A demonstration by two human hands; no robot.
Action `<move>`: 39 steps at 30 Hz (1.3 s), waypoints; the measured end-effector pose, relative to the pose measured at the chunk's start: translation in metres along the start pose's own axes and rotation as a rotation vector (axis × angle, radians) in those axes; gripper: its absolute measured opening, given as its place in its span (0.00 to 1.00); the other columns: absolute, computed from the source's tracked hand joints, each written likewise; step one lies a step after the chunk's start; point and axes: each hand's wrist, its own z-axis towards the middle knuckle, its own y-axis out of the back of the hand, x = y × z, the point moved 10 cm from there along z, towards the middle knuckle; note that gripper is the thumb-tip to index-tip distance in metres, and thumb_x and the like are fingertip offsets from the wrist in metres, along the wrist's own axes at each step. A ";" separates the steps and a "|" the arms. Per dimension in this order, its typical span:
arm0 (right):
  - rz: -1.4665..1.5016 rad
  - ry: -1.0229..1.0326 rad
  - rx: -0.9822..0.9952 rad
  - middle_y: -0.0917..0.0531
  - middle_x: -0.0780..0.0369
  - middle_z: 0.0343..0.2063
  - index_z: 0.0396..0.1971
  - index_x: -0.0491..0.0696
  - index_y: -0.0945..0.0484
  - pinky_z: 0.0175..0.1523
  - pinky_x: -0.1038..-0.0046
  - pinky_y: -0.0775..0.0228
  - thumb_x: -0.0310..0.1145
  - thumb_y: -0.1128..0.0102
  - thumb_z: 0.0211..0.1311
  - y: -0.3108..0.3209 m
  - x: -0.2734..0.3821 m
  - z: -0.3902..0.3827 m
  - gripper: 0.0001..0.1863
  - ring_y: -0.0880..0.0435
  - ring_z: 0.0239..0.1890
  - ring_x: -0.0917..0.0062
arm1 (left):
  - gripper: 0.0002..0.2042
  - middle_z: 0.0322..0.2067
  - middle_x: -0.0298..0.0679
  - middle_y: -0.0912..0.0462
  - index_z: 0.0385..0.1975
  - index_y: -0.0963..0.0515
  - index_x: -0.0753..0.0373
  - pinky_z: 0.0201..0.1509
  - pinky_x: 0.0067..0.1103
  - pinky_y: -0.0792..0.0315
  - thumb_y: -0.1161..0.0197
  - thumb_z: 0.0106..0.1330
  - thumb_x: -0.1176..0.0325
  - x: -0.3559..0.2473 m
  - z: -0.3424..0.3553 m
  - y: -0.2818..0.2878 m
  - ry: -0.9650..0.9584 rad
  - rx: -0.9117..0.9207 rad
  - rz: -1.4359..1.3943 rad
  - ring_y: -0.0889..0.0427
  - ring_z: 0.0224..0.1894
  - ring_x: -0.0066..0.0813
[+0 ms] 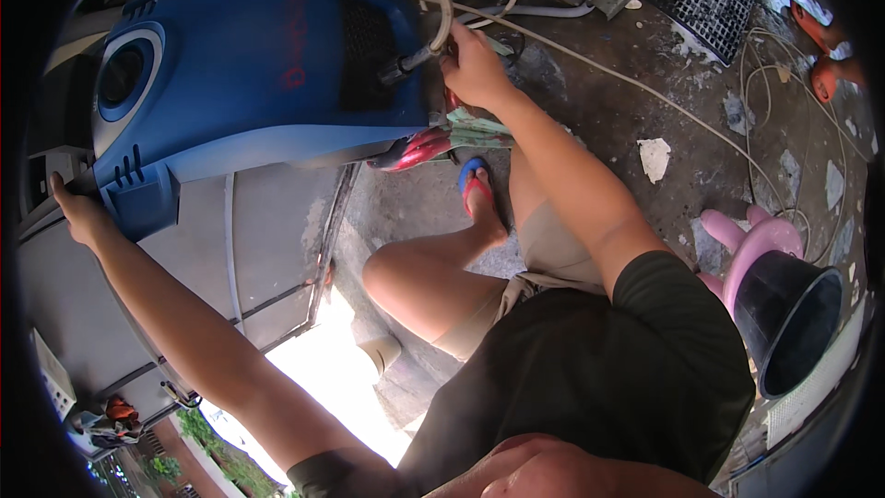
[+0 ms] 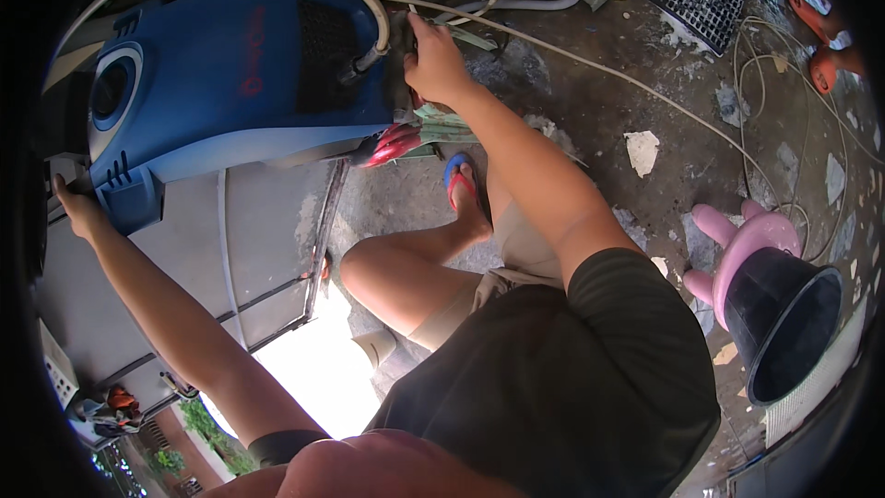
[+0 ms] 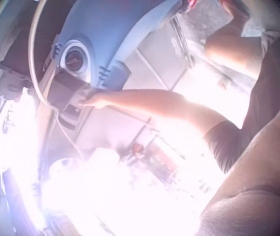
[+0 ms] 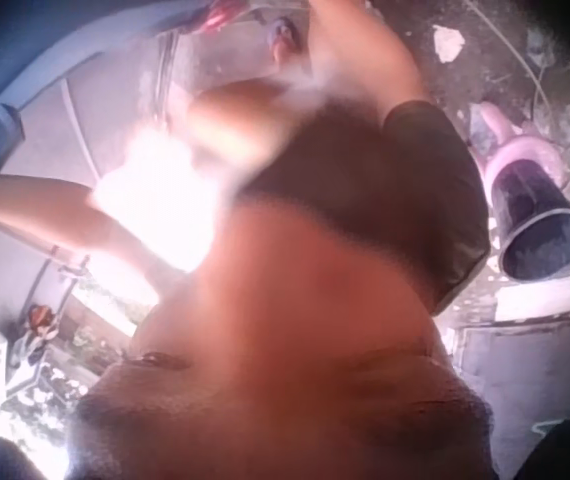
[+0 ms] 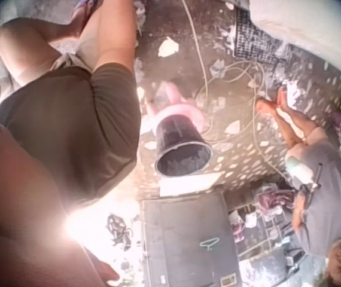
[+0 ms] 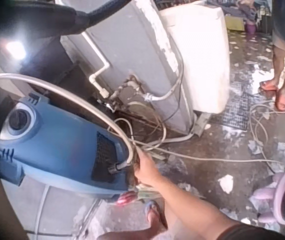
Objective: The person handles a pressure washer, checks a hose connection, and secures a component near the wheel using zip ties.
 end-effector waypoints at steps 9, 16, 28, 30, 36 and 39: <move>0.071 0.114 -0.046 0.17 0.48 0.49 0.62 0.48 0.26 0.58 0.58 0.29 0.32 0.42 0.65 0.000 0.002 0.025 0.24 0.21 0.54 0.52 | 0.42 0.46 0.55 0.16 0.41 0.19 0.82 0.53 0.25 0.25 0.27 0.49 0.37 -0.097 -0.089 0.041 0.003 -0.197 -0.218 0.17 0.47 0.38; -0.088 0.179 0.078 0.17 0.49 0.50 0.62 0.50 0.25 0.56 0.58 0.27 0.38 0.42 0.65 -0.008 -0.009 0.043 0.25 0.19 0.53 0.51 | 0.43 0.46 0.54 0.17 0.42 0.22 0.84 0.51 0.25 0.24 0.23 0.46 0.40 -0.094 -0.093 0.045 0.031 -0.211 -0.227 0.17 0.45 0.36; 0.079 0.103 0.020 0.17 0.51 0.53 0.59 0.42 0.24 0.63 0.68 0.32 0.47 0.50 0.75 0.008 -0.003 0.065 0.26 0.19 0.58 0.63 | 0.47 0.55 0.52 0.22 0.61 0.35 0.76 0.53 0.38 0.28 0.28 0.55 0.38 -0.087 -0.102 0.043 -0.004 0.021 -0.270 0.19 0.50 0.38; 0.188 0.133 0.045 0.19 0.51 0.56 0.59 0.40 0.25 0.65 0.70 0.35 0.48 0.53 0.76 0.000 0.018 0.069 0.27 0.22 0.61 0.64 | 0.39 0.59 0.51 0.25 0.63 0.37 0.70 0.60 0.43 0.33 0.40 0.66 0.40 -0.066 -0.138 0.063 -0.119 -0.036 -0.565 0.21 0.55 0.41; 0.339 0.261 0.264 0.22 0.48 0.58 0.61 0.42 0.27 0.66 0.67 0.38 0.57 0.59 0.76 -0.050 0.021 0.105 0.33 0.26 0.64 0.58 | 0.21 0.45 0.41 0.20 0.55 0.29 0.67 0.53 0.26 0.31 0.49 0.77 0.53 0.113 -0.331 -0.097 0.207 0.262 -0.586 0.23 0.48 0.28; 0.306 0.324 0.070 0.22 0.48 0.58 0.63 0.41 0.29 0.67 0.68 0.39 0.57 0.60 0.76 -0.053 0.006 0.125 0.34 0.26 0.64 0.58 | 0.23 0.41 0.39 0.23 0.53 0.29 0.68 0.53 0.23 0.32 0.49 0.77 0.50 0.146 -0.368 -0.147 0.146 0.225 -0.771 0.28 0.46 0.25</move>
